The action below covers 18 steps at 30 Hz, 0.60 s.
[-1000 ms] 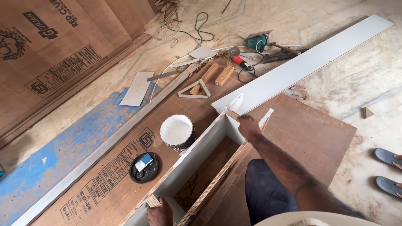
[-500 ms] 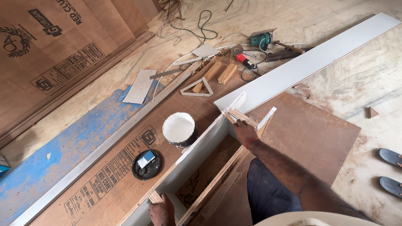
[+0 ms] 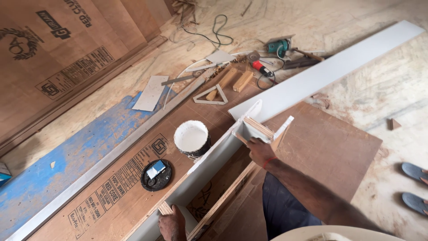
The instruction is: Painting the edges and interior of a long wooden cabinet structure using a small brush.
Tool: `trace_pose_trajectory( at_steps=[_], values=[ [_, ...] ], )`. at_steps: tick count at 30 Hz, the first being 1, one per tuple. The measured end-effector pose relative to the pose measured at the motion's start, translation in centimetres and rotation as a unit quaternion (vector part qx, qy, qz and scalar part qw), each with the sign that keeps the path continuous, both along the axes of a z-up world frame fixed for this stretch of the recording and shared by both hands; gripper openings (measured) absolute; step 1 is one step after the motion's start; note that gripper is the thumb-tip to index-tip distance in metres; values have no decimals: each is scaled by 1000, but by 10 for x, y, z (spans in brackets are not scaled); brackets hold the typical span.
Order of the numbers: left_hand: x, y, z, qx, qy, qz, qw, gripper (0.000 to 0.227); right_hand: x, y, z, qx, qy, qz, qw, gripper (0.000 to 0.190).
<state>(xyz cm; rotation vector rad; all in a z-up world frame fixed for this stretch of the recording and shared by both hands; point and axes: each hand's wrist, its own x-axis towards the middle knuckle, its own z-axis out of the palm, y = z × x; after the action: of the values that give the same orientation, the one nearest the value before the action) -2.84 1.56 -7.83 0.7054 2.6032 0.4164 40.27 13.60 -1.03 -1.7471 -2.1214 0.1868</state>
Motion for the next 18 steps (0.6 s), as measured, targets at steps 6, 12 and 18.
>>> trace_pose_trajectory(
  at_steps=[6, 12, 18],
  values=[
    [15, -7, 24, 5, 0, 9, 1000, 83, 51, 65, 4, 71, 86, -89, 990, 15],
    [12, -4, 16, -50, -29, 17, 998, 85, 73, 95, 27, 2, 77, -131, 988, 23],
    [21, -10, 46, -24, -33, 9, 999, 78, 55, 91, 41, -39, 23, -8, 999, 28]
  ],
)
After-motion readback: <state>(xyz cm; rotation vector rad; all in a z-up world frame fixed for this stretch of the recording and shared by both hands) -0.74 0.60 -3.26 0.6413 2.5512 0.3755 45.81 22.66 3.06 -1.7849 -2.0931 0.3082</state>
